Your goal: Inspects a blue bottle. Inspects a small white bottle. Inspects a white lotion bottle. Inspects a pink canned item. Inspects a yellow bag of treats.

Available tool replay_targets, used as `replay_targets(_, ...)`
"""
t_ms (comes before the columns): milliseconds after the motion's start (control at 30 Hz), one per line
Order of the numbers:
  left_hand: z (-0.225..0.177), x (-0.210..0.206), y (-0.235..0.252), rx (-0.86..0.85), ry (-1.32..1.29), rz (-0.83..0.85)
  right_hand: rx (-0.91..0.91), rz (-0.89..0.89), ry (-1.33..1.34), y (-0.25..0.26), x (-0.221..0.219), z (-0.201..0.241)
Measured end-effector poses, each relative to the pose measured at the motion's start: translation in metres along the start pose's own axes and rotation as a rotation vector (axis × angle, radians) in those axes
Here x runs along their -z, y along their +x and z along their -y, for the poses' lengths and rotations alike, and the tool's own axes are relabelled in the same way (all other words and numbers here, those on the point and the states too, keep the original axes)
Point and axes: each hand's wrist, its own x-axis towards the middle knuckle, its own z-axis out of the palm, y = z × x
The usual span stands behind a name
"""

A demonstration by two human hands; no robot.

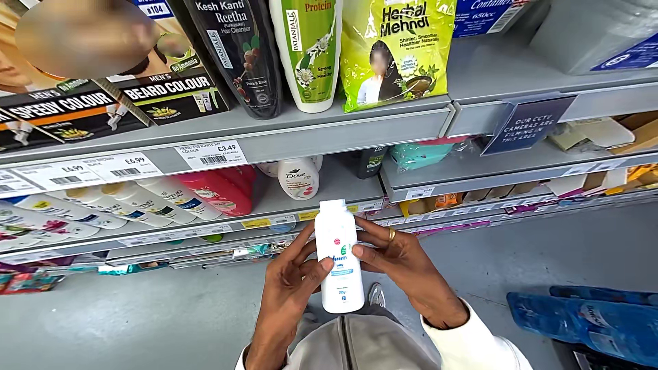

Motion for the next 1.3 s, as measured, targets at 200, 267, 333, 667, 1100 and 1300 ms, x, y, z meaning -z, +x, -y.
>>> replay_targets(200, 0.013, 0.021, -0.011, -0.047, 0.099, 0.017, -0.028, 0.057, 0.008, 0.002, -0.011, -0.024)
replay_targets(267, 0.018, 0.029, -0.016, -0.058, 0.158, 0.018, -0.021, 0.065, -0.008, 0.005, -0.018, -0.036)
replay_targets(333, 0.023, 0.038, -0.021, -0.022, 0.223, 0.0, -0.04, 0.077, -0.011, 0.009, -0.023, -0.052)
replay_targets(667, 0.075, 0.073, -0.027, 0.191, 0.301, -0.077, -0.247, 0.104, -0.066, 0.041, -0.016, -0.141)
replay_targets(1100, 0.069, 0.106, -0.059, 0.211, 0.261, -0.302, 0.017, -0.178, -0.507, 0.141, 0.029, -0.225)
replay_targets(1300, 0.059, 0.123, -0.066, 0.215, 0.265, -0.31, 0.159, -0.285, -0.694, 0.172, 0.021, -0.247)
